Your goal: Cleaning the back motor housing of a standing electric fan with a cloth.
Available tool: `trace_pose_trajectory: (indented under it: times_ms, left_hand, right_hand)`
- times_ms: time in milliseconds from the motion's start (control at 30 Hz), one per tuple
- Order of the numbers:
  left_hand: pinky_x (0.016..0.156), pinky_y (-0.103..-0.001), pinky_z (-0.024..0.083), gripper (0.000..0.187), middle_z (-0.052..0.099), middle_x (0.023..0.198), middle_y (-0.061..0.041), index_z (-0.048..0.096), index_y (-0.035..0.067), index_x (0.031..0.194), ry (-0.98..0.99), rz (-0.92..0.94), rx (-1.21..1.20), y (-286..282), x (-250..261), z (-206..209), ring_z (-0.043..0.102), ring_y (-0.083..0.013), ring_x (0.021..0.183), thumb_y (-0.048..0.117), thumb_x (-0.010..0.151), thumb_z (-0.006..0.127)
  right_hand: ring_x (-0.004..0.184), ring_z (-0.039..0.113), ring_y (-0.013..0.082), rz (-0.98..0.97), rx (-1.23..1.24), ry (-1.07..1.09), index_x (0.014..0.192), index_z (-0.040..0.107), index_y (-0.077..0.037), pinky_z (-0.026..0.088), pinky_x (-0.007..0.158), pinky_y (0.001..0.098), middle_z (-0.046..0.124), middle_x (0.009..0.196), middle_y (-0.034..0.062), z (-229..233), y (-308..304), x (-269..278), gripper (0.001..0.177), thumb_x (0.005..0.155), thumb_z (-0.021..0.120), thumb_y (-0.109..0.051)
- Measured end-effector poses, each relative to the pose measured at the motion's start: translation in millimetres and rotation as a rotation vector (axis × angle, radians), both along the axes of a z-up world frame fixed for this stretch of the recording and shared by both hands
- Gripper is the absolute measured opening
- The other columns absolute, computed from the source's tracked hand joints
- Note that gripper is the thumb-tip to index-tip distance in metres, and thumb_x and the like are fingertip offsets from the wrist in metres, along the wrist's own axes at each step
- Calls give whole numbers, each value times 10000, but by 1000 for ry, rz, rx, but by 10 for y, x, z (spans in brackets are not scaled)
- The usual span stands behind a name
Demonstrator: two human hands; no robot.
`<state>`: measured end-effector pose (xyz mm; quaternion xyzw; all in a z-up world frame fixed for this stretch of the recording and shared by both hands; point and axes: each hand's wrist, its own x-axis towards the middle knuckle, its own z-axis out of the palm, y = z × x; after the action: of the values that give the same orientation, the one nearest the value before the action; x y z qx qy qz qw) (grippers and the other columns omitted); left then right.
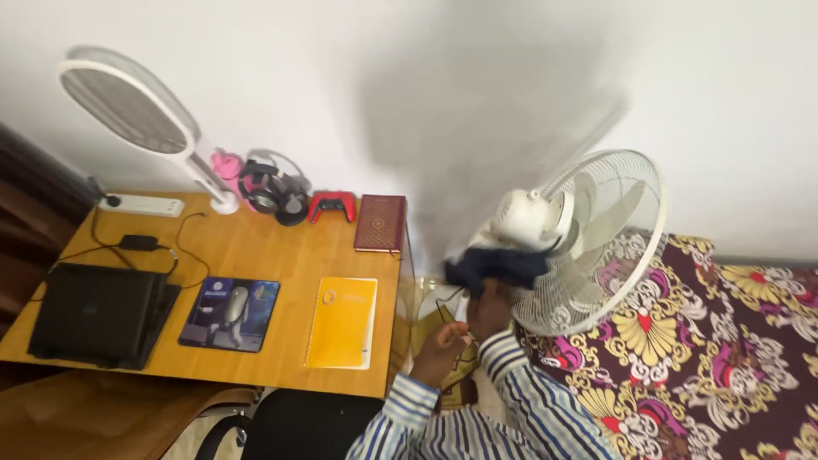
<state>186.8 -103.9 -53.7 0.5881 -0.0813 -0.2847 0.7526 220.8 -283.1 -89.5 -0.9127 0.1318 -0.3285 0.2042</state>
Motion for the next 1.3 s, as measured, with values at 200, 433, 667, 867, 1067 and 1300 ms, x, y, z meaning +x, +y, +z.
trace_pose_trajectory:
  times_ms: [200,433,667,867,1067,1300]
  left_hand:
    - [912,-330,530,351,680,1051,-59,646,20,1161,-245,35,359,-16,234,-323,646,-181,1006,240,908,748]
    - [1066,-308,510,617,661,1312,-24,531,119,1385,194,-13,-427,34,311,704,647,-149,1202,358,850,724]
    - [857,-387,468,245,545,938,-85,509,96,978,-847,383,63,-396,1062,1572,578,-245,934,268,883,655]
    - [844,-439,488,241,600,949,-116,597,75,1008,-1145,112,248,-1174,1739,2120,614,-311,945,291,907,629]
    - [900,-489,503,680,622,1183,-224,622,-23,1232,-1442,72,326,-1943,1775,1549,619,-407,1043,446,754,740]
    - [894,-480,526,577,653,1074,-209,658,32,1104,-1099,-407,535,-2382,2265,1487,652,-406,1003,467,740,761]
  right_hand:
    - [1226,587,318,220,858,171,1334,539,-61,428,1052,425,633,1302,185,-234,90,-372,414,1035,474,-340]
    - [1269,585,250,558,977,254,1397,535,-61,449,1089,374,610,1330,171,1203,56,-454,473,957,585,-227]
    - [1324,537,392,533,374,56,1321,573,13,418,1086,453,583,1384,240,2658,190,-565,455,929,697,-182]
    - [1156,606,475,-101,-54,-247,1305,540,99,472,1014,513,616,1268,329,2264,-518,-246,324,1037,566,-79]
    - [987,588,507,-76,-23,-331,1258,528,119,468,871,538,623,1072,306,2251,-633,-90,430,830,485,114]
    - [943,583,436,-164,132,-190,1104,544,48,466,839,494,592,1007,267,2093,-583,-99,177,927,558,44]
